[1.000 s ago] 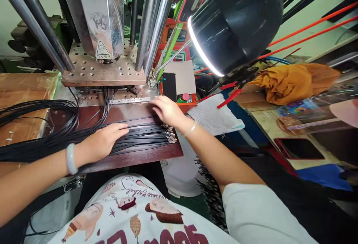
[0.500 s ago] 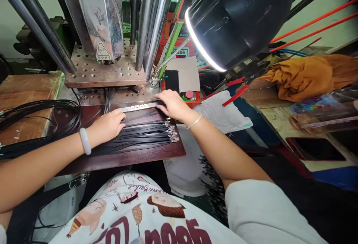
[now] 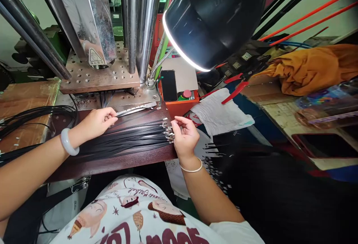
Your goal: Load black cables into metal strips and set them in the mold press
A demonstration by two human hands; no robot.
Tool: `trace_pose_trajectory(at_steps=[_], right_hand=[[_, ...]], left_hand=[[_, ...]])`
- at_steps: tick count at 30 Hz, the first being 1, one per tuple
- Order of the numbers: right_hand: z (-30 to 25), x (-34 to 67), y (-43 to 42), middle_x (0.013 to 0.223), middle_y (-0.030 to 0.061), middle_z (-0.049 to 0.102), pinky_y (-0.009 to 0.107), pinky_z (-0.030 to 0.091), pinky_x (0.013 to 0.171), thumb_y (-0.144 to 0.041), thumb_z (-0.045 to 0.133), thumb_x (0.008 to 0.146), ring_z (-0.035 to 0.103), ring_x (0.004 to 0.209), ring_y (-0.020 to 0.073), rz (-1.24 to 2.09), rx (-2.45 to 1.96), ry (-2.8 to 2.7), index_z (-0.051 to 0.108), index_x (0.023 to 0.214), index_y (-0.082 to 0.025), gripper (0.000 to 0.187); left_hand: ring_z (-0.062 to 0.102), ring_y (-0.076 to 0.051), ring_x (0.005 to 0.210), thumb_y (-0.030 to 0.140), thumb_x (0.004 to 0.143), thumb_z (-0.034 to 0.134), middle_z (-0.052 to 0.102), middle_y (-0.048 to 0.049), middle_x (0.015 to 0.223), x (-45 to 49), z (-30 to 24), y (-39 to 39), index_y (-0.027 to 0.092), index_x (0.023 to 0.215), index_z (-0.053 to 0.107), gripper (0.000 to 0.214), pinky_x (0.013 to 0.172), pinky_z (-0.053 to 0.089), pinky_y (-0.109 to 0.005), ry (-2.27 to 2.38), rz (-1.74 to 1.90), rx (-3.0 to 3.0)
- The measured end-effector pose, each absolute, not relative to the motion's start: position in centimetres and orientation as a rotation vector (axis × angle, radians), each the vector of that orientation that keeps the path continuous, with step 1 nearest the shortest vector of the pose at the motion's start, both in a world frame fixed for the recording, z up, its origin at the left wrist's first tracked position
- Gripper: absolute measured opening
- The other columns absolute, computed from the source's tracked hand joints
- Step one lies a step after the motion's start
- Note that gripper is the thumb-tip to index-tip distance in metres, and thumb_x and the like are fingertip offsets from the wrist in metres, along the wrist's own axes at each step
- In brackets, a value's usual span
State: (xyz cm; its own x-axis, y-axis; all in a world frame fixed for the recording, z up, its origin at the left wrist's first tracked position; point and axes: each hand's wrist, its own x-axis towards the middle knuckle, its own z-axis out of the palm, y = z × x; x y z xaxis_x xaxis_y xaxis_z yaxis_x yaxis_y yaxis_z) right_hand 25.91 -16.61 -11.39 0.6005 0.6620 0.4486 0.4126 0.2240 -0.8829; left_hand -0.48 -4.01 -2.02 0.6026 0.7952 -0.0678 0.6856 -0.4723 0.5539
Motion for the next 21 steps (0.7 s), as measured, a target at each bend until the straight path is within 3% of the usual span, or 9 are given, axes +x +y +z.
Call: trace_pose_trajectory(at_steps=[4,7,11,17,21], right_hand=[[-11.5,26.1,-16.5,0.084,0.0043,0.067,0.034,0.053,0.074,-0.029,0.063,0.085,0.062,0.077,0.0163,0.231,-1.379,-1.066,0.065,0.098,-0.019,0.016],[-11.6,26.0,-16.6,0.083,0.0033,0.067,0.033,0.053,0.073,-0.028,0.063,0.085,0.062,0.075,0.0155,0.228,-1.374,-1.063,0.066,0.098,-0.019,0.016],[-11.7,26.0,-16.8,0.083,0.0026,0.067,0.033,0.053,0.072,-0.027,0.064,0.085,0.063,0.075,0.0153,0.2,-1.378,-1.062,0.066,0.096,-0.02,0.014],[-11.9,26.2,-16.9,0.082,0.003,0.067,0.033,0.053,0.072,-0.027,0.064,0.085,0.063,0.075,0.016,0.187,-1.364,-1.098,0.067,0.092,-0.02,0.011],[-12.0,26.1,-16.9,0.082,0.0032,0.067,0.034,0.052,0.072,-0.027,0.063,0.085,0.063,0.075,0.0168,0.167,-1.369,-1.106,0.067,0.092,-0.02,0.011]], left_hand=[[0.065,-0.02,0.081,0.026,0.091,0.049,0.069,-0.0089,0.093,-0.4,-3.0,-4.6,0.014,0.102,0.062,0.021,0.075,0.049,-0.029,1.26,0.355,2.626],[0.065,-0.025,0.088,0.021,0.096,0.039,0.066,-0.0141,0.097,0.5,-3.5,-5.3,0.013,0.102,0.062,0.025,0.07,0.047,-0.032,1.349,0.168,2.97],[0.066,-0.026,0.073,0.029,0.098,0.04,0.066,-0.0098,0.081,1.7,-3.4,-6.4,0.014,0.095,0.063,0.028,0.056,0.043,-0.031,1.35,-0.208,2.978],[0.064,-0.026,0.089,0.035,0.095,0.05,0.064,-0.0078,0.093,1.7,-3.7,-6.4,0.015,0.093,0.064,0.024,0.066,0.046,-0.032,1.259,-0.141,2.973],[0.063,-0.027,0.092,0.034,0.097,0.043,0.064,-0.0093,0.098,1.9,-4.2,-6.8,0.015,0.096,0.064,0.028,0.071,0.046,-0.033,1.189,-0.169,2.924]])
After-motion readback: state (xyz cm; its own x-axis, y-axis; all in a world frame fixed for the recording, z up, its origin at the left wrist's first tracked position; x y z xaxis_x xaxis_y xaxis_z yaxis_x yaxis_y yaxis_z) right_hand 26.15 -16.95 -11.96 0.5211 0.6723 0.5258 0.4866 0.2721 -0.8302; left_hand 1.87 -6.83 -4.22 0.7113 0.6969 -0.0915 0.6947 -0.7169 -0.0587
